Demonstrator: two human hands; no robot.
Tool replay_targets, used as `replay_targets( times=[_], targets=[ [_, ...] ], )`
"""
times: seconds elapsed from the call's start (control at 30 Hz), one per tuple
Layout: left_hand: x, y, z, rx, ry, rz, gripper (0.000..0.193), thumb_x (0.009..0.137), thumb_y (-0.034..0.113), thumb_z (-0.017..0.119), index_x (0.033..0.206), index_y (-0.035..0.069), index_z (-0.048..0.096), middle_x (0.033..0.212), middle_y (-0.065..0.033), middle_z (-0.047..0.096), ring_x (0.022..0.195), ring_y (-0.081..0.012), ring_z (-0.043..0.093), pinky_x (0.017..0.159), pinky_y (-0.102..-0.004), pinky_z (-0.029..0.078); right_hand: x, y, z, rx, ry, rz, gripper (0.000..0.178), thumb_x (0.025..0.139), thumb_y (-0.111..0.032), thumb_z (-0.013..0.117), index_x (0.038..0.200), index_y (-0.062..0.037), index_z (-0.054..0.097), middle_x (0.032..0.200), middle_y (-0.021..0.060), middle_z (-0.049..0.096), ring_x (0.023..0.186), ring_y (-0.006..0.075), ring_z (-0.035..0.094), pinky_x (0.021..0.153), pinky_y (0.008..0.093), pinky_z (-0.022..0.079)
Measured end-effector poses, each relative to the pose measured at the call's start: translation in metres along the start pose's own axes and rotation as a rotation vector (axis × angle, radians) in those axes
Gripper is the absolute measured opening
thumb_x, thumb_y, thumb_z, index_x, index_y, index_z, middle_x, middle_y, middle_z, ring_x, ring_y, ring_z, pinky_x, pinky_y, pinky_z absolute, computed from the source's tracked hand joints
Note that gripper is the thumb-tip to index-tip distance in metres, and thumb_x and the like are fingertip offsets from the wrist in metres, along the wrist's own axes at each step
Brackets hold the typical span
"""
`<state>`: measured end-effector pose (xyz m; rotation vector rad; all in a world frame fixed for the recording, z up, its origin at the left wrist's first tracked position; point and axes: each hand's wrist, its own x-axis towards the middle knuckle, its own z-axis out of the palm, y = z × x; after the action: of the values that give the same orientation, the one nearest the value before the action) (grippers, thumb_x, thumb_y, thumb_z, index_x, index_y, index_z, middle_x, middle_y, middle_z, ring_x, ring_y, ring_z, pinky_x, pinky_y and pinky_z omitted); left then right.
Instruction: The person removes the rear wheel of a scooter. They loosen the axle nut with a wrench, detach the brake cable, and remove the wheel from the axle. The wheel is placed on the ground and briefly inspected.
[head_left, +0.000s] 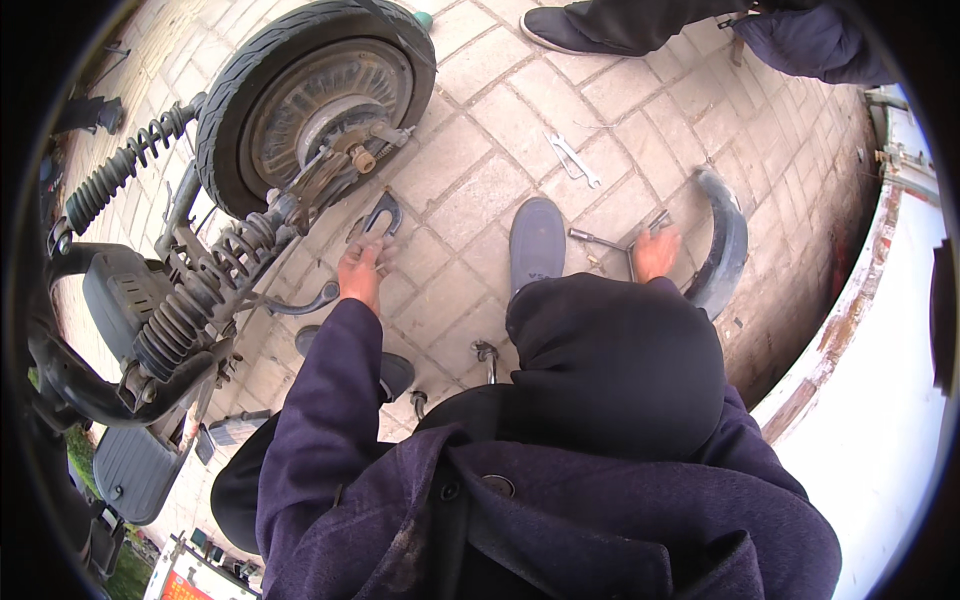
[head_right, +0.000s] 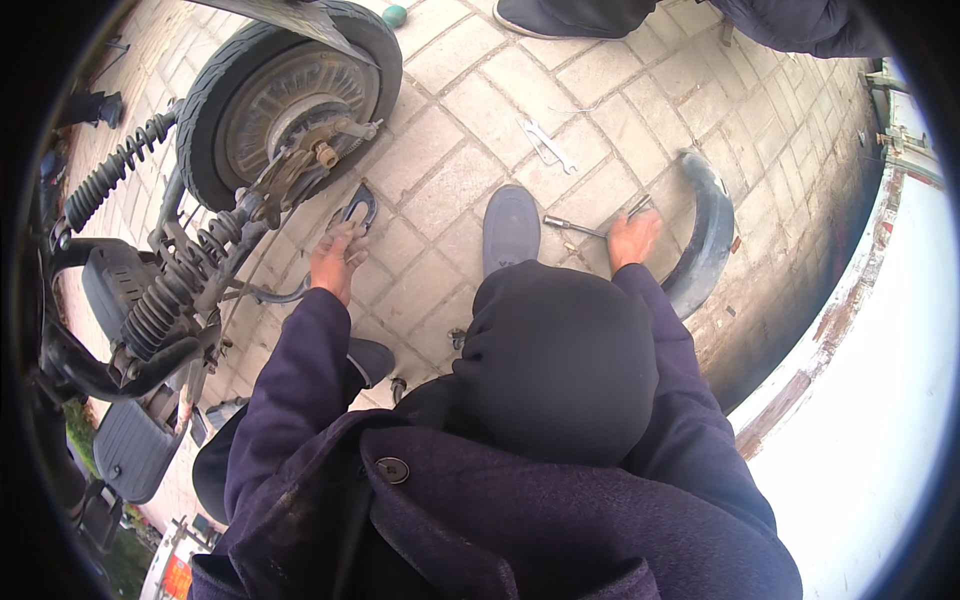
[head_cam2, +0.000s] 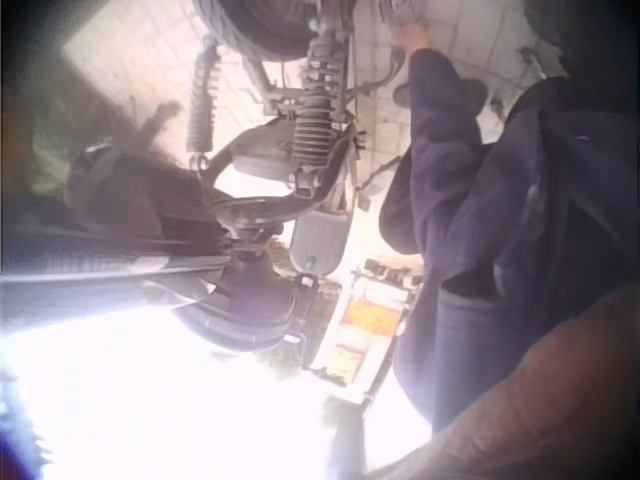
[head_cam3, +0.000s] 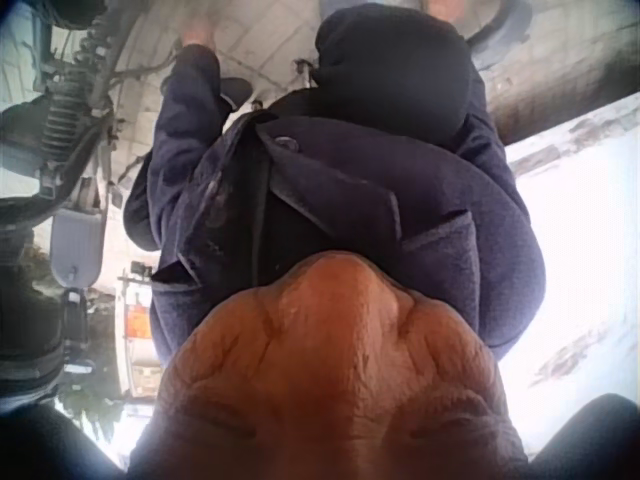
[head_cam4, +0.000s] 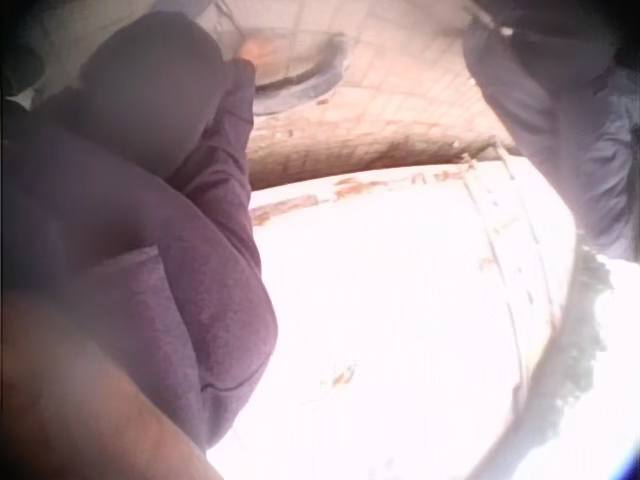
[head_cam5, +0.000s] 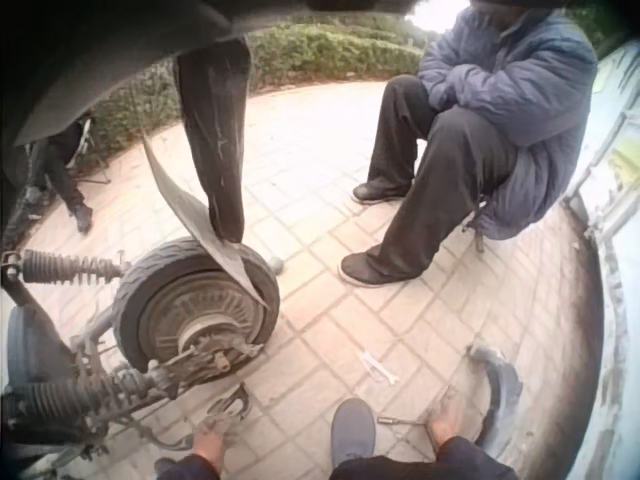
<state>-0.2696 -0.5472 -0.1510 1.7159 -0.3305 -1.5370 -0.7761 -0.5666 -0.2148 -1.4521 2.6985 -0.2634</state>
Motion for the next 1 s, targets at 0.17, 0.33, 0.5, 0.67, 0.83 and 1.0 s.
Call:
replay_targets(
  times=[0.17, 0.33, 0.5, 0.67, 0.83, 1.0],
  targets=[
    [0.029, 0.029, 0.037, -0.335, -0.022, -0.054, 0.039, 0.099, 0.017, 0.055, 0.134, 0.002, 0.045, 0.132, -0.0186, 0.059, 0.119, -0.0305, 0.059, 0.097, -0.0391, 0.047, 0.039, -0.092, -0.004, 0.237, -0.234, -0.478, 0.027, 0.086, -0.016, 0.065, 0.108, -0.0040, 0.055, 0.100, 0.0201, 0.059, 0.093, 0.0407, 0.060, 0.081, 0.0493, 0.047],
    [0.049, 0.046, 0.065, -0.519, -0.086, -0.078, 0.042, 0.099, 0.017, 0.055, 0.134, 0.003, 0.038, 0.144, -0.0204, 0.047, 0.128, -0.0335, 0.051, 0.100, -0.0407, 0.046, 0.068, -0.168, 0.041, 0.108, -0.285, -0.688, 0.020, 0.089, -0.016, 0.061, 0.102, -0.0039, 0.053, 0.101, 0.0207, 0.060, 0.094, 0.0401, 0.061, 0.078, 0.0479, 0.048],
    [0.054, 0.055, 0.088, -0.590, -0.132, -0.120, 0.047, 0.099, 0.017, 0.053, 0.139, 0.005, 0.032, 0.147, -0.0206, 0.043, 0.130, -0.0346, 0.049, 0.101, -0.0408, 0.045, 0.072, -0.175, 0.041, 0.073, -0.359, -0.742, 0.020, 0.088, -0.018, 0.060, 0.097, -0.0030, 0.050, 0.099, 0.0228, 0.061, 0.094, 0.0423, 0.062, 0.077, 0.0501, 0.048],
    [0.068, 0.061, 0.104, -0.636, -0.153, -0.096, 0.047, 0.100, 0.016, 0.052, 0.141, 0.005, 0.033, 0.147, -0.0195, 0.043, 0.130, -0.0338, 0.049, 0.102, -0.0412, 0.044, 0.073, -0.189, 0.009, 0.224, -0.452, -0.568, 0.022, 0.087, -0.017, 0.060, 0.101, -0.0030, 0.051, 0.089, 0.0189, 0.064, 0.078, 0.0375, 0.064, 0.073, 0.0442, 0.051],
    [0.077, 0.064, 0.112, -0.619, -0.151, -0.044, 0.044, 0.101, 0.017, 0.049, 0.140, 0.002, 0.035, 0.145, -0.0166, 0.045, 0.126, -0.0316, 0.052, 0.098, -0.0402, 0.045, 0.054, -0.254, -0.030, 1.149, -0.968, -0.034, 0.029, 0.099, -0.016, 0.052, 0.123, 0.0002, 0.055, 0.086, 0.0021, 0.060, 0.069, 0.0070, 0.054, 0.061, 0.0217, 0.044],
    [0.077, 0.066, 0.112, -0.728, -0.172, -0.081, 0.041, 0.101, 0.011, 0.046, 0.138, -0.003, 0.035, 0.146, -0.0200, 0.043, 0.135, -0.0346, 0.044, 0.108, -0.0433, 0.041, 0.025, -0.335, -0.043, 1.302, -0.987, -0.348, 0.032, 0.100, -0.016, 0.053, 0.128, 0.0001, 0.057, 0.093, 0.0015, 0.062, 0.073, 0.0059, 0.052, 0.065, 0.0207, 0.044]
  ],
)
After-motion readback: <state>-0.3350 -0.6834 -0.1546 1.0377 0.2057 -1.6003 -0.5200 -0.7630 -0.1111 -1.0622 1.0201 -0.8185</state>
